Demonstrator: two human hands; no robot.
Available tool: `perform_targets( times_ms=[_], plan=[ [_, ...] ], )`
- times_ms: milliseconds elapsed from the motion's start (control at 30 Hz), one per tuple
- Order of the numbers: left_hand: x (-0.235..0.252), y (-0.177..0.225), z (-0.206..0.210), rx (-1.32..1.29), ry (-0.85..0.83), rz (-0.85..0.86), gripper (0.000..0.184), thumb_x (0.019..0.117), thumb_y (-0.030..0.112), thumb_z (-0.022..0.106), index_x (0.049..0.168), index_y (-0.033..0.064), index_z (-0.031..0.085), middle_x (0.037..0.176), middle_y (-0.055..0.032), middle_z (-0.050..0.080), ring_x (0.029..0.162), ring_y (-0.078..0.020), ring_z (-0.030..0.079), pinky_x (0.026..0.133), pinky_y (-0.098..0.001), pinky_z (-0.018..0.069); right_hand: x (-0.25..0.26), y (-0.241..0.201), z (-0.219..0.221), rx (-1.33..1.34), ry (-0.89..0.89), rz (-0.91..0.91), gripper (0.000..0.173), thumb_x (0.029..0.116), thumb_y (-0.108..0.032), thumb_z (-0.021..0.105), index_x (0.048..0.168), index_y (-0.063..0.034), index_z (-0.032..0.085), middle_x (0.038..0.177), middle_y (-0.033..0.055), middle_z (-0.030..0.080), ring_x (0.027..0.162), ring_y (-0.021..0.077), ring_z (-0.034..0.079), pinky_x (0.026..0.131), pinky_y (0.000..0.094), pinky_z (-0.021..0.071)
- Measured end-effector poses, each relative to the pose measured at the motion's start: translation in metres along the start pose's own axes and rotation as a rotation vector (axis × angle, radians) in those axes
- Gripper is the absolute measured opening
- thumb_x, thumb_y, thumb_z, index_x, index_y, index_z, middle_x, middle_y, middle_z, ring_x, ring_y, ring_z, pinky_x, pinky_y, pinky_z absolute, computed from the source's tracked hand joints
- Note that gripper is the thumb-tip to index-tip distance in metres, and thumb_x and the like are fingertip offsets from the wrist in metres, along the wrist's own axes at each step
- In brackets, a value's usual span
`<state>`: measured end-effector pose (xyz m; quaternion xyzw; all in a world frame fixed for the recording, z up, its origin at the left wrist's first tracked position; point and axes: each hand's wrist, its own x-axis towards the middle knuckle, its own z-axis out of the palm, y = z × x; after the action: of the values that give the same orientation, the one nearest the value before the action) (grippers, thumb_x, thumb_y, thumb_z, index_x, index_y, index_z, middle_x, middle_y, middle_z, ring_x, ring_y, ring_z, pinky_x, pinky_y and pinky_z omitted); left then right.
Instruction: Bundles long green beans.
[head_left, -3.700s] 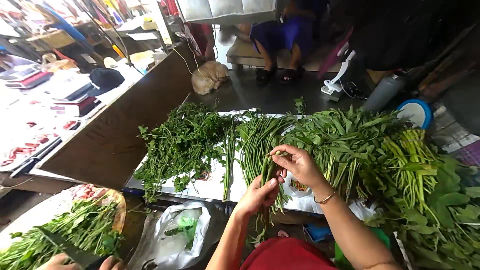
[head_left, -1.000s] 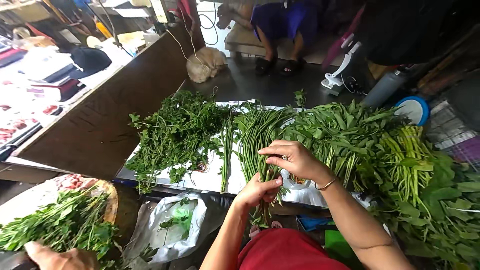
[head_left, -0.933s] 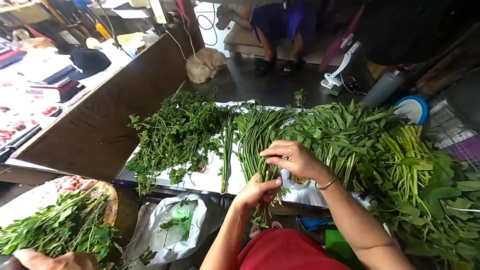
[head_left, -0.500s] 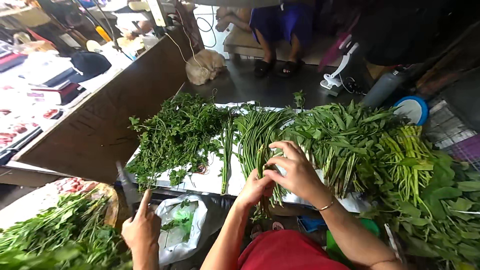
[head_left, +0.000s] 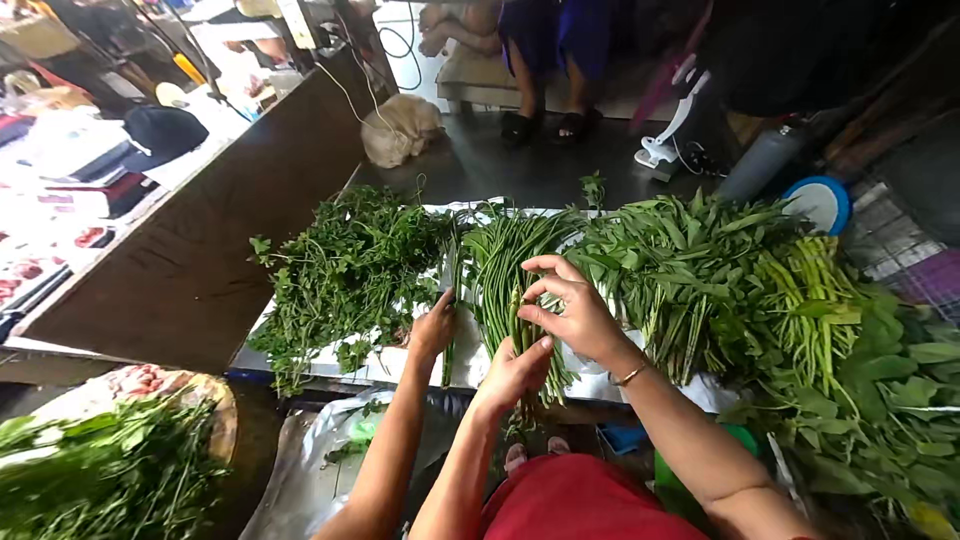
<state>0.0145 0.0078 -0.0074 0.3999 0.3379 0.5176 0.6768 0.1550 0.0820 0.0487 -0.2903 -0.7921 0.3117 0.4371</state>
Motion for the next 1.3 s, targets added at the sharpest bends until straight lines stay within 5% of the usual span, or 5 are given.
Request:
perform_targets(
  times_ms=[167,567,800,1200,1300],
  plan=[
    [-0.001,0.0,-0.004,-0.037,-0.003,0.012,0.02,0.1023,0.022,0.052,0.083,0.017,0.056,0.057,0.0115,0.046,0.045,0.0008,0.042,0.044,-0.0157,0.0369,-0.001,0.016,-0.02,0.191,-0.063,0.063,0.035,0.0925,-0.025,0.075,0.121,-0.0056,0.071,0.126,0.007,0.065,0.1,0.0104,0.066,0.079,0.0254,0.0585],
    [0.003,-0.002,-0.008,0.066,-0.092,-0.002,0.017,0.1028,0.027,0.055,0.099,0.0117,0.062,0.065,0.0065,0.06,0.05,-0.0041,0.057,0.049,-0.02,0.0501,-0.009,0.006,-0.014,0.245,-0.05,0.201,0.011,0.0955,-0.01,0.068,0.103,-0.0018,0.071,0.087,0.0022,0.071,0.067,0.0023,0.065,0.063,0.0182,0.0574],
    [0.005,-0.006,-0.008,0.021,-0.02,0.045,0.013,0.1008,0.023,0.057,0.091,0.0149,0.06,0.059,0.0116,0.048,0.046,0.0016,0.042,0.044,-0.0153,0.0363,-0.005,0.006,-0.015,0.424,-0.059,0.218,0.027,0.0954,-0.004,0.068,0.122,0.0008,0.068,0.095,0.0061,0.072,0.077,0.0102,0.072,0.072,0.0251,0.0636],
    [0.003,-0.012,-0.005,0.421,0.069,0.039,0.012,0.1014,0.013,0.053,0.109,0.0056,0.057,0.066,0.0088,0.054,0.052,-0.0024,0.052,0.053,-0.0209,0.0492,-0.006,0.025,0.001,0.689,-0.072,0.457,0.013,0.0964,-0.003,0.066,0.105,0.0,0.076,0.085,0.0013,0.073,0.064,0.0046,0.064,0.062,0.0208,0.0572],
    [0.002,-0.013,-0.007,0.447,0.144,0.049,0.012,0.1014,0.014,0.051,0.107,0.0054,0.058,0.064,0.0091,0.05,0.05,-0.0021,0.049,0.05,-0.0211,0.0468,-0.013,0.028,0.009,0.653,-0.091,0.309,0.023,0.1033,-0.014,0.057,0.108,-0.0012,0.075,0.1,-0.0002,0.072,0.084,0.0024,0.066,0.08,0.0221,0.0571]
  ],
)
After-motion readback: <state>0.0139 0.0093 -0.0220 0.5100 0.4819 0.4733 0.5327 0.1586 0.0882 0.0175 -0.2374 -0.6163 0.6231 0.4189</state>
